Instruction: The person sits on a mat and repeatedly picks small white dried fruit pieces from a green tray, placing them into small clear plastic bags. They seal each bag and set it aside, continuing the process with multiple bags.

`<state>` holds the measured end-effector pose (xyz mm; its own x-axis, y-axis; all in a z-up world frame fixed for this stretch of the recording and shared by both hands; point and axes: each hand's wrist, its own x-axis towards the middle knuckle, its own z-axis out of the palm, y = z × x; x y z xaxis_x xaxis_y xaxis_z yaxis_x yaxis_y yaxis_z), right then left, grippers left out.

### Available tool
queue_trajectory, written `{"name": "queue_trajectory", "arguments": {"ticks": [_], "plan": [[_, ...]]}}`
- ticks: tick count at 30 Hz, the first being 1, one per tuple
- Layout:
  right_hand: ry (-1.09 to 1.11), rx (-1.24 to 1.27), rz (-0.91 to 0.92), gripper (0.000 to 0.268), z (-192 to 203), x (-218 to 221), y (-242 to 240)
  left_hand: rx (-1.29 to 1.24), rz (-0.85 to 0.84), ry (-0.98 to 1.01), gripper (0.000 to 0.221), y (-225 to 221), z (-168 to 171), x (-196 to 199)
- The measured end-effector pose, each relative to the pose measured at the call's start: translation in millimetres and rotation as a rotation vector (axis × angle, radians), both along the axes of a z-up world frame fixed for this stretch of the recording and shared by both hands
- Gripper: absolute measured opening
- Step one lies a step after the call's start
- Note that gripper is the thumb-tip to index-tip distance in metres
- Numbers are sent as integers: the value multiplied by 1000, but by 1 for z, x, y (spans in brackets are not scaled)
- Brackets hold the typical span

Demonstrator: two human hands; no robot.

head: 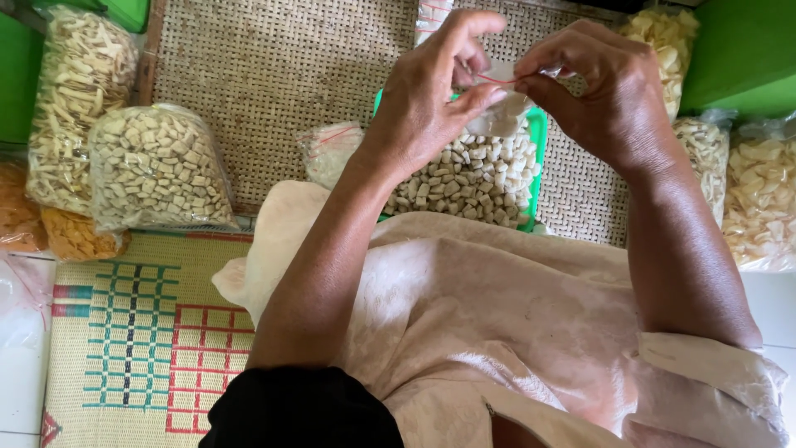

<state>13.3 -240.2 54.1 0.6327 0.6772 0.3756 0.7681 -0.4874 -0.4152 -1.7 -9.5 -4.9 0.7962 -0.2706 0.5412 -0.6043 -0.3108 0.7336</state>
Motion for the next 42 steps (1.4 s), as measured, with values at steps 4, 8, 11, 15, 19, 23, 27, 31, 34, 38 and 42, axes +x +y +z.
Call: {"name": "queue_trajectory", "arguments": {"ticks": [4,8,11,15,19,23,27,31,34,38,42], "plan": [[-14,16,-2,11,14,5,10,-70,137,8,21,1,1,7],[66,43,6,9,16,11,18,-143,151,41,8,3,1,10],[191,38,32,22,20,15,19,-158,115,81,10,2,5,9],[212,-39,75,16,10,28,15,-115,148,73,8,1,3,11],[304,-17,41,10,12,29,18,-120,122,53,7,2,5,10],[307,-9,61,6,15,35,20,-160,223,57,11,-1,-7,9],[135,-52,-9,8,-33,78,-4,-405,316,190,34,10,9,-8],[37,-190,-139,11,-105,134,-8,-726,336,265,41,20,23,-25],[96,-299,-221,10,-167,169,-2,-874,321,271,41,26,27,-33],[100,-382,-270,9,-260,209,3,-1017,424,339,41,31,39,-39],[208,-457,-339,12,-318,229,22,-1162,496,490,48,35,45,-43]]}}
